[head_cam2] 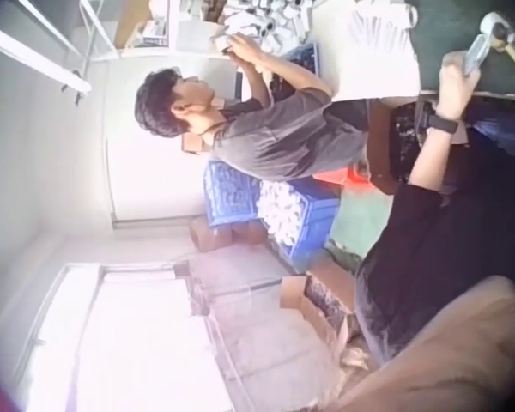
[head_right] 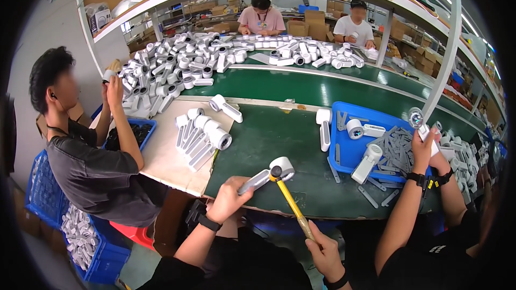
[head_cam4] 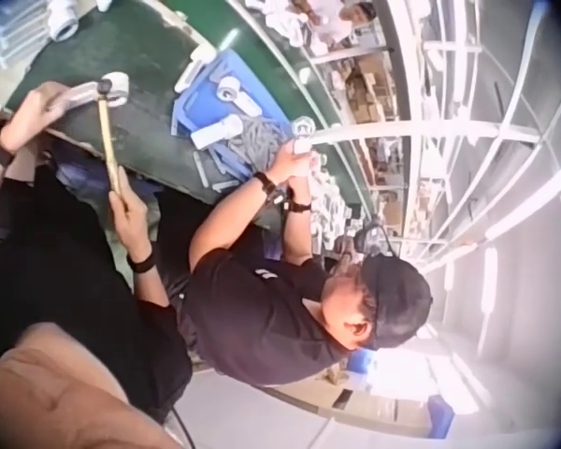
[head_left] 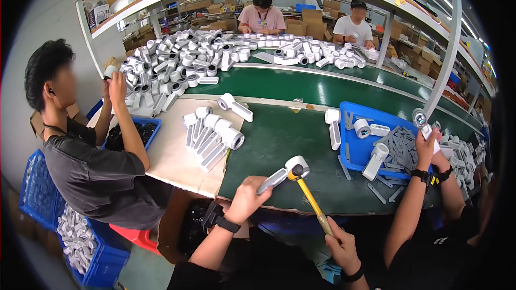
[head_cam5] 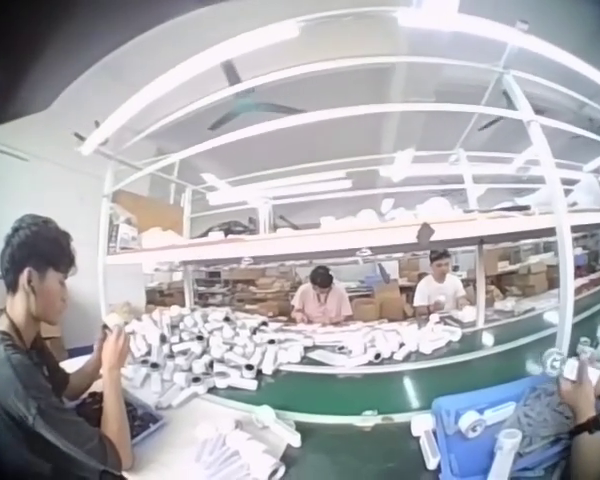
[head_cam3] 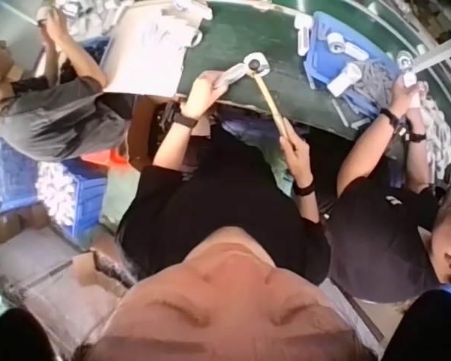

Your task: The person assembles handheld fans by fitting a handle onto a fan head and tapping the joint with a yellow hammer. The person then places the assembled fan onto a table and repeats the process.

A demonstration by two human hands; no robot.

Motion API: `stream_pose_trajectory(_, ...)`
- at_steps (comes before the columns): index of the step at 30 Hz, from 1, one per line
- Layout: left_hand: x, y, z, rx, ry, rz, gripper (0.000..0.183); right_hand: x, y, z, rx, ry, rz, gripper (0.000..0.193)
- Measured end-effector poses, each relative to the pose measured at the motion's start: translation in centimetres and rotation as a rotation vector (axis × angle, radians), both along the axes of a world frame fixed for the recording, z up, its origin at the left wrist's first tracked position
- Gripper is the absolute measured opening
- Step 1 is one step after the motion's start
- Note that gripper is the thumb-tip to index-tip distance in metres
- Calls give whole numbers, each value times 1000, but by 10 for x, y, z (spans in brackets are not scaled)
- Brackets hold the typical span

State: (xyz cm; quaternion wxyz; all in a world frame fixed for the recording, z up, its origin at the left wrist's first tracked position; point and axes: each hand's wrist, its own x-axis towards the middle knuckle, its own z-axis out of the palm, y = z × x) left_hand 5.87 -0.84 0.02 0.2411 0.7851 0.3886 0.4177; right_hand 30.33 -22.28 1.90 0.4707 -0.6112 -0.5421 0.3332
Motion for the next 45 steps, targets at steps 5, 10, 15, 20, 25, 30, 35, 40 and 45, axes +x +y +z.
stream_pose_trajectory(5,-15,-4,-5,101,9,142,24,-12,26,20,50,-97,116,53)
stream_pose_trajectory(10,-17,0,-10,41,-47,123,23,-24,33,29,218,-195,153,52)
stream_pose_trajectory(15,-17,5,-16,67,-55,119,22,-20,37,33,84,-263,209,51)
stream_pose_trajectory(20,-13,2,-13,77,-58,119,25,-27,41,26,141,-292,239,51)
stream_pose_trajectory(25,-22,-4,-18,86,-74,148,32,-22,38,24,85,-296,254,53)
stream_pose_trajectory(30,-34,-12,-27,87,-15,275,30,-21,38,33,26,-298,237,53)
stream_pose_trajectory(35,-36,-11,-34,47,-48,241,30,-30,35,34,162,-227,258,54)
stream_pose_trajectory(40,-38,-9,-35,73,-36,259,29,-34,38,39,104,-295,363,53)
stream_pose_trajectory(45,-36,-11,-34,56,-58,232,28,-39,38,33,166,-203,294,52)
